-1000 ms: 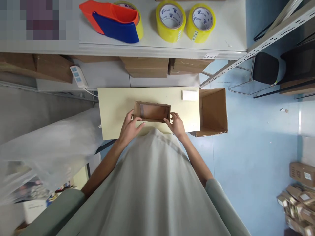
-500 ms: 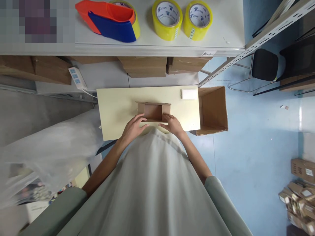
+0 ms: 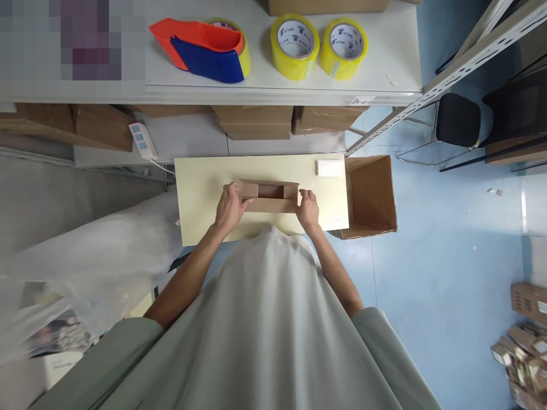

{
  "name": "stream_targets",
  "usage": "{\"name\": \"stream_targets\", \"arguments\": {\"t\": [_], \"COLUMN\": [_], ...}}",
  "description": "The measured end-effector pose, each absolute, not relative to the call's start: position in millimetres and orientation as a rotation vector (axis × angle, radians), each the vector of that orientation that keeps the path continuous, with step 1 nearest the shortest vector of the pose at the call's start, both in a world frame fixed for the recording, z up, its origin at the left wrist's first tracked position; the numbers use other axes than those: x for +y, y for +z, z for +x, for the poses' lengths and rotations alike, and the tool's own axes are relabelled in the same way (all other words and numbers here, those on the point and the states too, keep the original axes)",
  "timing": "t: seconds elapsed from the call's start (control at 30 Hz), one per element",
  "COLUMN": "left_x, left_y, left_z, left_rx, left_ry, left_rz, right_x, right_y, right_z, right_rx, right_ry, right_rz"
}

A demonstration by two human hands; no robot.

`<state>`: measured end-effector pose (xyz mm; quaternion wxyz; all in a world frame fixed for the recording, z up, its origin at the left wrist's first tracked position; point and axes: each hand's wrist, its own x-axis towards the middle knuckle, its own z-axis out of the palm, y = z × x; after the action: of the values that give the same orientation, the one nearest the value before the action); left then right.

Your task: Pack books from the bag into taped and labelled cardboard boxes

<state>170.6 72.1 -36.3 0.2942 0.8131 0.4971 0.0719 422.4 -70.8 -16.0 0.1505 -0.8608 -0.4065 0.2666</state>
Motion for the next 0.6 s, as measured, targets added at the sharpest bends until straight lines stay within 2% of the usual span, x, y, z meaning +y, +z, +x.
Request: {"name": "stream_targets", "arguments": {"t": [0.2, 0.6], "left_x": [74, 69], "left_y": [-35, -42], "left_z": [170, 157], "left_rx": [1.163, 1.18], "left_ry": [0.297, 0.291], "left_rz": [2.249, 2.1], "right_x": [-79, -86], "right_y": [-22, -22], "right_z": [428, 427], "right_rx": [-1.215, -1.343], "right_ry": [0.729, 0.799], "right_rz": [-2.415, -2.359]}}
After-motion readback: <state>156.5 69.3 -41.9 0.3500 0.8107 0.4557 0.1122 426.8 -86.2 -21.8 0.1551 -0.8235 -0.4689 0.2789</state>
